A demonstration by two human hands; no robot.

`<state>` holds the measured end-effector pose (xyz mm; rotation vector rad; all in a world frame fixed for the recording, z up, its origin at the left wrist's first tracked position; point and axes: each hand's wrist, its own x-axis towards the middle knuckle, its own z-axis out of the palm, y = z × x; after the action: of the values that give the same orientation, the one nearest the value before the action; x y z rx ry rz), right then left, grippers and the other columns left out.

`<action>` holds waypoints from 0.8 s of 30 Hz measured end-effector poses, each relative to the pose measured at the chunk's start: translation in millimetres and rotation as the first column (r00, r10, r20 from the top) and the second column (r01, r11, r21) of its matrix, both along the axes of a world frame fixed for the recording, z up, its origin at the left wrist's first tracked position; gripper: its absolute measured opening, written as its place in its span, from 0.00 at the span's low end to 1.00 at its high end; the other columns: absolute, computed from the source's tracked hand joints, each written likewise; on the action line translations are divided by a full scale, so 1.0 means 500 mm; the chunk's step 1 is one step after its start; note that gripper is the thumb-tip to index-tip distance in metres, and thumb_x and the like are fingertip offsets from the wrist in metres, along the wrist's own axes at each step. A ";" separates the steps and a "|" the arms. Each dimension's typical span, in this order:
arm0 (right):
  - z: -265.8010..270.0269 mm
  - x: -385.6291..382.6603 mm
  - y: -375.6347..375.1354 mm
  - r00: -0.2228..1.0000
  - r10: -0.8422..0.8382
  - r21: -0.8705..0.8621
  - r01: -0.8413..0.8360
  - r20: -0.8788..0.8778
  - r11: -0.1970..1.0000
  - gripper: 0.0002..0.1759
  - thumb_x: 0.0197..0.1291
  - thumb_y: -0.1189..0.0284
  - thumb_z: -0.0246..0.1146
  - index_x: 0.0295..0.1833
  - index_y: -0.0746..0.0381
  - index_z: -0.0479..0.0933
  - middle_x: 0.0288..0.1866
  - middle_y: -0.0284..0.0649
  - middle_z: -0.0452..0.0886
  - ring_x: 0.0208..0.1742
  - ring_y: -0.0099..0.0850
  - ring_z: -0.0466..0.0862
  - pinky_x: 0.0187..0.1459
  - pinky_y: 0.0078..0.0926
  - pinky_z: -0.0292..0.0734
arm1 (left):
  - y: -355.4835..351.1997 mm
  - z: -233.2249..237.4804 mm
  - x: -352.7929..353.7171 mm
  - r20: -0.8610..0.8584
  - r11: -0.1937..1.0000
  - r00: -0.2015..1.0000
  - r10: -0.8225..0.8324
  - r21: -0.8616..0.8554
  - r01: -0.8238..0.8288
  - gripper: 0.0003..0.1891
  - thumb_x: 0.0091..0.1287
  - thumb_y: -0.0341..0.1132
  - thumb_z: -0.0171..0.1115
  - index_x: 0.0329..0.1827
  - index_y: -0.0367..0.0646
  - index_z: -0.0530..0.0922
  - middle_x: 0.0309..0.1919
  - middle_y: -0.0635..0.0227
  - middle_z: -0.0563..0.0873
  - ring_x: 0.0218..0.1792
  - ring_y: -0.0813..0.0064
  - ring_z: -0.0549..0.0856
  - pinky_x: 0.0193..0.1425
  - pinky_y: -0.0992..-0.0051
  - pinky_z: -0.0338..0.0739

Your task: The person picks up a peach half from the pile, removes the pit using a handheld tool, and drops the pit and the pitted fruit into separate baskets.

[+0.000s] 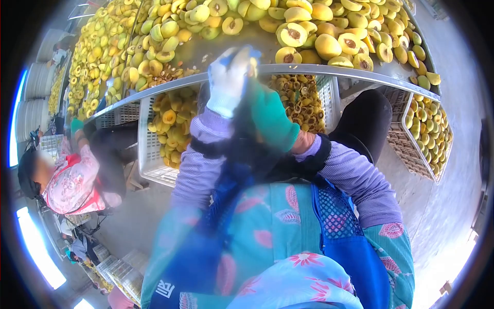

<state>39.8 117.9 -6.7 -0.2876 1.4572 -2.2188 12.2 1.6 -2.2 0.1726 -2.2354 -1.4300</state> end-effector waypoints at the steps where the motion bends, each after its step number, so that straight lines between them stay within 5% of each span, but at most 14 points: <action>1: 0.009 -0.002 0.004 1.000 0.011 0.004 -0.011 0.019 1.000 0.25 0.72 0.53 0.44 0.33 0.62 0.71 0.17 0.37 0.72 0.13 0.25 0.71 0.13 0.24 0.65 | 0.003 0.001 -0.006 0.014 0.998 1.000 -0.003 0.055 0.002 0.08 0.59 0.34 0.59 0.36 0.40 0.81 0.25 0.65 0.82 0.24 0.73 0.80 0.32 0.76 0.73; 7: 0.010 -0.006 0.011 0.998 0.042 0.033 -0.044 0.045 0.998 0.26 0.71 0.51 0.44 0.33 0.62 0.71 0.16 0.37 0.72 0.12 0.25 0.71 0.12 0.24 0.64 | -0.040 -0.041 0.000 0.183 0.947 0.981 -0.067 -0.299 0.121 0.15 0.56 0.31 0.62 0.47 0.43 0.80 0.38 0.54 0.84 0.36 0.55 0.83 0.41 0.65 0.78; 9: 0.005 -0.007 0.011 0.999 0.035 0.046 -0.036 0.021 0.998 0.27 0.71 0.50 0.44 0.32 0.62 0.71 0.16 0.37 0.71 0.12 0.25 0.70 0.12 0.24 0.64 | -0.041 -0.042 -0.002 -0.058 0.760 0.996 -0.072 -0.650 0.017 0.16 0.56 0.32 0.62 0.48 0.43 0.80 0.39 0.53 0.84 0.38 0.54 0.84 0.43 0.63 0.78; 10: 0.003 -0.007 0.011 0.999 0.031 0.055 -0.032 0.018 0.998 0.27 0.71 0.50 0.44 0.32 0.62 0.71 0.16 0.36 0.71 0.12 0.25 0.70 0.12 0.24 0.64 | -0.031 -0.023 -0.003 -0.058 0.768 0.994 -0.096 -0.640 0.037 0.16 0.60 0.33 0.58 0.49 0.34 0.79 0.38 0.55 0.86 0.37 0.61 0.86 0.42 0.70 0.81; 15: 0.004 -0.001 0.014 1.000 0.023 0.075 -0.023 0.006 0.997 0.28 0.70 0.49 0.44 0.32 0.63 0.71 0.16 0.36 0.71 0.11 0.25 0.70 0.12 0.24 0.63 | -0.004 -0.012 0.011 -0.116 0.787 0.993 -0.023 -0.615 -0.054 0.16 0.61 0.33 0.58 0.49 0.33 0.78 0.38 0.56 0.86 0.37 0.63 0.86 0.44 0.72 0.80; 16: 0.005 0.002 0.014 0.997 0.036 0.014 -0.037 0.070 0.999 0.28 0.70 0.48 0.44 0.32 0.62 0.71 0.16 0.36 0.71 0.11 0.25 0.69 0.12 0.24 0.63 | 0.001 -0.002 0.017 -0.134 0.781 0.991 -0.022 -0.621 -0.067 0.15 0.62 0.33 0.58 0.49 0.33 0.78 0.38 0.56 0.86 0.37 0.65 0.86 0.44 0.73 0.80; 19: 0.013 -0.007 0.009 0.860 0.222 -0.198 -0.144 0.459 0.969 0.29 0.69 0.46 0.45 0.31 0.61 0.71 0.16 0.36 0.71 0.12 0.25 0.68 0.14 0.23 0.63 | -0.001 -0.013 0.006 -0.003 0.966 0.996 -0.084 -0.246 0.081 0.15 0.65 0.34 0.58 0.47 0.30 0.78 0.34 0.61 0.86 0.34 0.72 0.84 0.41 0.76 0.79; 20: 0.003 -0.011 0.008 0.947 0.148 -0.174 -0.101 0.287 0.980 0.28 0.69 0.46 0.45 0.31 0.60 0.70 0.16 0.35 0.71 0.12 0.25 0.68 0.15 0.23 0.63 | -0.004 -0.014 -0.001 0.041 0.991 0.993 -0.113 -0.071 0.115 0.15 0.66 0.35 0.58 0.46 0.29 0.78 0.31 0.64 0.85 0.32 0.75 0.83 0.39 0.77 0.78; 21: -0.014 -0.009 0.005 0.991 0.074 -0.158 -0.057 0.109 0.986 0.28 0.69 0.45 0.45 0.31 0.60 0.70 0.16 0.35 0.71 0.13 0.24 0.67 0.15 0.23 0.62 | -0.011 -0.027 -0.005 0.145 0.990 0.985 -0.096 -0.090 0.110 0.14 0.63 0.35 0.59 0.46 0.34 0.79 0.34 0.61 0.85 0.34 0.69 0.83 0.40 0.74 0.78; 24: -0.029 -0.005 0.006 0.994 0.100 -0.069 -0.103 -0.036 0.992 0.27 0.69 0.45 0.46 0.31 0.58 0.70 0.16 0.34 0.70 0.13 0.24 0.67 0.15 0.23 0.61 | -0.025 -0.044 -0.002 0.249 0.987 0.965 -0.082 -0.115 0.114 0.13 0.60 0.34 0.60 0.47 0.44 0.80 0.35 0.56 0.84 0.35 0.59 0.84 0.41 0.68 0.79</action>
<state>37.2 121.1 -21.5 -0.4142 1.3516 -2.1963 11.4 -11.1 -24.0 0.2067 -2.5600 -1.3728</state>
